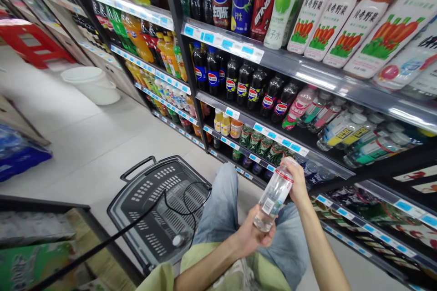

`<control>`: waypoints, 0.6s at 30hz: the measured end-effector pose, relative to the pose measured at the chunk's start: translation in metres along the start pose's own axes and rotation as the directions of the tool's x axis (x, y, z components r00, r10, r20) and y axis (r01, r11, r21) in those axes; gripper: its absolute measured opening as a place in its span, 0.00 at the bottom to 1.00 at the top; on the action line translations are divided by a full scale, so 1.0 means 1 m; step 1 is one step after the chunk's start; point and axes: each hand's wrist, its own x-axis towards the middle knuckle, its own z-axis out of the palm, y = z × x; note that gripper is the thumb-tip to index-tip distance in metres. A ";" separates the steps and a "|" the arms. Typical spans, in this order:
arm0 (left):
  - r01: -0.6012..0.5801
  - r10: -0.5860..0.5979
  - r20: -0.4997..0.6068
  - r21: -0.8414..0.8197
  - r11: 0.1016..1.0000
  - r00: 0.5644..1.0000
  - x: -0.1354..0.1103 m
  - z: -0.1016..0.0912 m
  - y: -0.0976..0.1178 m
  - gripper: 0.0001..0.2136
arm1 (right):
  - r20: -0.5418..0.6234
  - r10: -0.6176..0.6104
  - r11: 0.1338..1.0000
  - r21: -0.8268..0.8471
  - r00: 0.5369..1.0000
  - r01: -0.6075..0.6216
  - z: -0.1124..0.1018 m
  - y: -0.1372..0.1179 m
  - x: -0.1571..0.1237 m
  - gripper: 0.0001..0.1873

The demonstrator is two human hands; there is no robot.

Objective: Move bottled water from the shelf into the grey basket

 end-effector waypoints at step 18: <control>-0.366 0.471 0.018 0.656 0.660 0.882 -0.003 0.009 -0.002 0.37 | -0.138 0.043 0.999 -0.010 0.989 -0.045 0.006 0.012 -0.010 0.28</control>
